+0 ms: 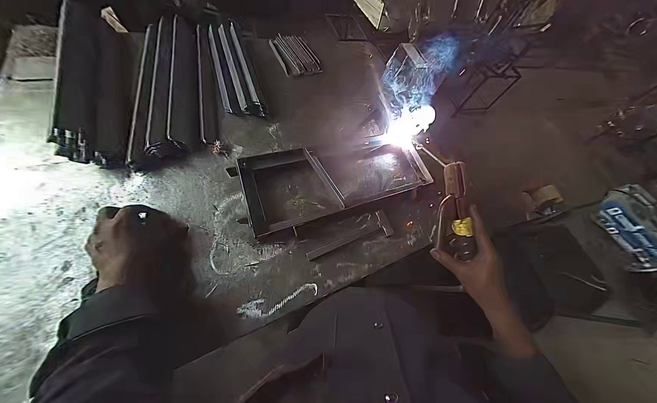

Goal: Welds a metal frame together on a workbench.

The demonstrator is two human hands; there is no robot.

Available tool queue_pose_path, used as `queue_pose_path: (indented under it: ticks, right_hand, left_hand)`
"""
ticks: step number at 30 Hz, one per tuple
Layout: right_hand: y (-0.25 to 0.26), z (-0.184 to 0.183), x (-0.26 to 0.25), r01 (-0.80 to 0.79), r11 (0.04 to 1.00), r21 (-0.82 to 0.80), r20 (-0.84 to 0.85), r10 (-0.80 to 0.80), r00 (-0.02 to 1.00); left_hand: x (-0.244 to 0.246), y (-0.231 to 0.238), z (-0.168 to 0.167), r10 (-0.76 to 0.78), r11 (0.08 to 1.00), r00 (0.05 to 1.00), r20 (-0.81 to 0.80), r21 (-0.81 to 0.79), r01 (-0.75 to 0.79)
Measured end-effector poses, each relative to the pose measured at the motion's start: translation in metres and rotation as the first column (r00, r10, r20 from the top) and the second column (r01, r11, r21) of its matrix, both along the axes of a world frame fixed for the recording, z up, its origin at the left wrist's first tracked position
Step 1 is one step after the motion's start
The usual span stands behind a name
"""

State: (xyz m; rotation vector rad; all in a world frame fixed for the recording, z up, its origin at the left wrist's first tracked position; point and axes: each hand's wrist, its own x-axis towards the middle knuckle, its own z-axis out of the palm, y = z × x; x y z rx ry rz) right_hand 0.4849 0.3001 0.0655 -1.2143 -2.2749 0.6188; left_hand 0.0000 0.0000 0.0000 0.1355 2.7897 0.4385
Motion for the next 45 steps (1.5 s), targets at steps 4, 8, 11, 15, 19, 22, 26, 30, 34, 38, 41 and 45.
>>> queue_pose_path:
  ticks: [4,8,11,15,19,22,26,30,34,38,41,45]
  right_hand:
    - [0.000,-0.001,0.001,0.007,1.000,0.001,0.014,-0.007,1.000]
    - [0.000,-0.001,0.004,-0.002,1.000,0.026,0.015,0.002,1.000]
    - [-0.002,-0.001,0.003,-0.030,0.999,0.045,-0.057,0.033,0.998]
    - [-0.004,0.002,0.005,-0.019,1.000,0.022,-0.022,0.020,1.000]
    - [-0.003,-0.001,0.004,-0.023,0.999,0.027,0.003,0.023,1.000]
    - [-0.003,-0.002,0.005,-0.006,1.000,0.031,0.024,0.005,1.000]
    - [-0.003,-0.001,0.004,0.006,0.999,0.033,0.055,-0.008,0.998]
    - [-0.003,0.000,0.002,0.002,1.000,0.030,0.043,-0.004,0.999]
    - [-0.003,-0.002,0.002,0.003,0.999,0.044,0.043,-0.005,0.999]
    - [-0.006,0.000,0.002,-0.026,0.997,0.071,-0.001,0.026,1.000]
    - [-0.004,0.000,0.004,-0.027,0.998,0.060,-0.013,0.028,1.000]
    - [-0.003,-0.001,0.003,-0.009,0.999,0.039,0.016,0.008,1.000]
  left_hand:
    - [-0.040,-0.037,-0.079,-0.123,0.981,0.919,-0.375,0.093,0.170]
    - [-0.036,-0.031,-0.066,-0.107,0.986,0.939,-0.327,0.087,0.143]
    - [-0.035,-0.034,-0.062,-0.139,0.976,0.932,-0.335,0.115,0.187]
    - [-0.039,-0.035,-0.070,-0.143,0.974,0.930,-0.340,0.117,0.193]
    - [-0.041,-0.036,-0.075,-0.125,0.978,0.920,-0.371,0.111,0.178]
    - [-0.047,-0.039,-0.085,-0.135,0.979,0.911,-0.390,0.087,0.183]
    - [-0.056,-0.044,-0.098,-0.146,0.980,0.901,-0.409,0.068,0.189]
    - [-0.041,-0.038,-0.074,-0.150,0.968,0.914,-0.378,0.130,0.213]
    - [-0.020,-0.030,-0.059,-0.271,0.961,0.827,-0.493,-0.084,0.264]
    - [0.001,-0.007,-0.012,-0.066,0.997,0.981,-0.180,0.018,0.071]
    - [-0.030,-0.033,-0.058,-0.132,0.974,0.935,-0.329,0.135,0.185]
    - [-0.042,-0.035,-0.073,-0.132,0.977,0.925,-0.357,0.110,0.182]
